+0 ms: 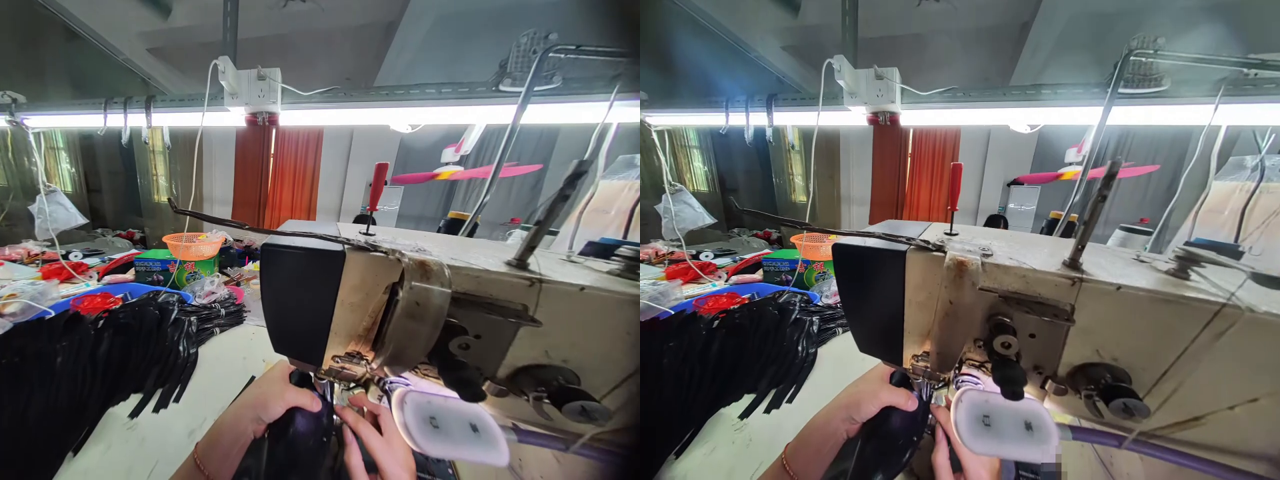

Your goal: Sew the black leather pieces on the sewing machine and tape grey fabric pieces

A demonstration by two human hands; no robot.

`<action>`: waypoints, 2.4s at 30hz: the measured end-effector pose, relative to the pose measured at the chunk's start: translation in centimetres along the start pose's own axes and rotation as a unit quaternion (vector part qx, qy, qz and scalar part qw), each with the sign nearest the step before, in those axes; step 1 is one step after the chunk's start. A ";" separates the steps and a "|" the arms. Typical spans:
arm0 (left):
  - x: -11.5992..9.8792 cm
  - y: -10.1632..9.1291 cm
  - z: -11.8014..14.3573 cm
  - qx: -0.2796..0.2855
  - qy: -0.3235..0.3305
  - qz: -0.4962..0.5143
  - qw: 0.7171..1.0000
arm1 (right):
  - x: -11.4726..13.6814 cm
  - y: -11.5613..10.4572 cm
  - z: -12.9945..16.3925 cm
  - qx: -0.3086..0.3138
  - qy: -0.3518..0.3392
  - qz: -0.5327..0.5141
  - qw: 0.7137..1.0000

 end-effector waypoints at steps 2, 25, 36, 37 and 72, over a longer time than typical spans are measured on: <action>0.0 -0.1 -0.1 0.006 -0.012 0.005 1.000 | -0.2 -0.1 0.0 0.004 0.001 -0.008 1.000; 0.2 -0.4 -1.0 0.031 -0.029 0.060 0.997 | -2.1 -1.0 -0.3 0.068 -0.135 0.086 0.985; -0.1 -1.0 -1.0 0.099 -0.036 0.043 0.993 | -2.2 -0.9 0.1 0.063 -0.091 0.069 0.991; -0.1 -1.0 -1.0 0.093 -0.034 0.047 0.994 | -2.3 -1.0 0.0 0.069 -0.100 0.073 0.990; -1.2 0.8 -0.5 -0.033 0.117 0.040 0.992 | -2.4 -0.5 0.0 0.091 -0.080 0.073 0.990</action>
Point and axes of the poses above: each hand's wrist, its own z-axis away from the middle knuckle, its own y-axis out of the palm, x = y × z, the point moved 1 cm from there along -z, towards the middle knuckle, and after that the axes turned 1 degree about x, right-handed, at the moved point
